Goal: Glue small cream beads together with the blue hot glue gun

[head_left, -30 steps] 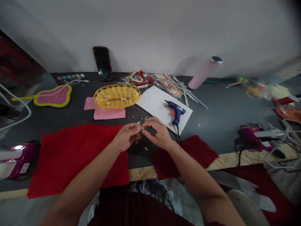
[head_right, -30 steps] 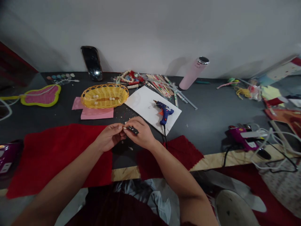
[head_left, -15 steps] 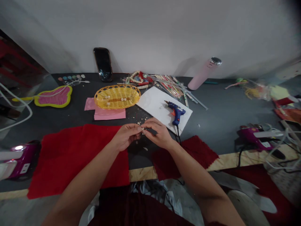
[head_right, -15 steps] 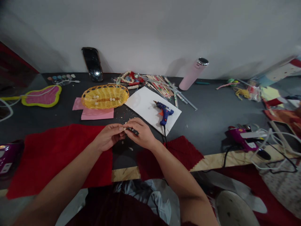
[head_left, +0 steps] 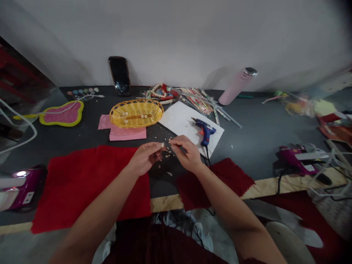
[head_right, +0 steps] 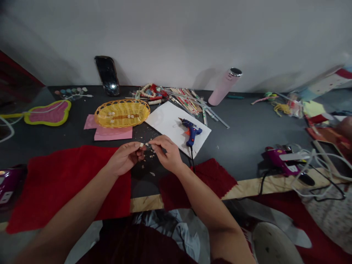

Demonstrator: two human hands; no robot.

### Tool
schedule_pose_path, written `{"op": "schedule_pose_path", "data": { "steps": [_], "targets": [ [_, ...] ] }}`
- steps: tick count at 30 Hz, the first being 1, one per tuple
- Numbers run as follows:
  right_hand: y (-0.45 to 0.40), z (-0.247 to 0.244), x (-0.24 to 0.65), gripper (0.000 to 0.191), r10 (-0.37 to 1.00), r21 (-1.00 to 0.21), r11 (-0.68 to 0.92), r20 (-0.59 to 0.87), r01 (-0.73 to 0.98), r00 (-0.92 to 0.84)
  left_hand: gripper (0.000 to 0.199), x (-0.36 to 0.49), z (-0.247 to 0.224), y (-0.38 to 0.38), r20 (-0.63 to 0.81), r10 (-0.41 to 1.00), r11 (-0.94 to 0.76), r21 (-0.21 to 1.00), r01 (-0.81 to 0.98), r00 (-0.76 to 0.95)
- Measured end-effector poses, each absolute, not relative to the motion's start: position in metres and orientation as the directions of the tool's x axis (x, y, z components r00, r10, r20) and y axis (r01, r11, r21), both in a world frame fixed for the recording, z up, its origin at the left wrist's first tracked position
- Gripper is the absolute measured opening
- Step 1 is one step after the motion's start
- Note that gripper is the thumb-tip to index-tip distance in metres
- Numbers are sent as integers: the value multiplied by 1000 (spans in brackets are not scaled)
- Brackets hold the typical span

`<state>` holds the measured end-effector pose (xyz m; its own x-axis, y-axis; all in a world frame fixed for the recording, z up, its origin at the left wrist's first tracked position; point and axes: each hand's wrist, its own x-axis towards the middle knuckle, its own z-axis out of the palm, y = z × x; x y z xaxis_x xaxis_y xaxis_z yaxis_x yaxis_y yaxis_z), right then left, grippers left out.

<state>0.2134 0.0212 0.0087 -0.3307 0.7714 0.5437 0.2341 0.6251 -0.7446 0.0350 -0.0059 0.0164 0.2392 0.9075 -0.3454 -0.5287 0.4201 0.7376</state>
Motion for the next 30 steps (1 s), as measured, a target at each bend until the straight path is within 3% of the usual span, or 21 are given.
{"op": "schedule_pose_path", "data": {
  "steps": [5,9,16,22,30],
  "targets": [
    [25,6,218,11,847,-802,532,505,273,-168,15,29,22,-2,-352,921,379,712,-591,168],
    [26,8,218,11,868,-818,496,478,292,-135,12,23,20,0,-331,935,337,705,-624,131],
    [23,13,214,6,852,-795,524,485,306,-199,15,28,13,-3,-328,924,379,740,-556,194],
    [23,7,206,26,770,-743,618,506,256,-390,17,34,10,-6,-333,920,391,787,-478,206],
    [18,3,212,13,848,-808,501,386,310,-364,18,38,14,-6,-332,922,388,796,-465,202]
  ]
}}
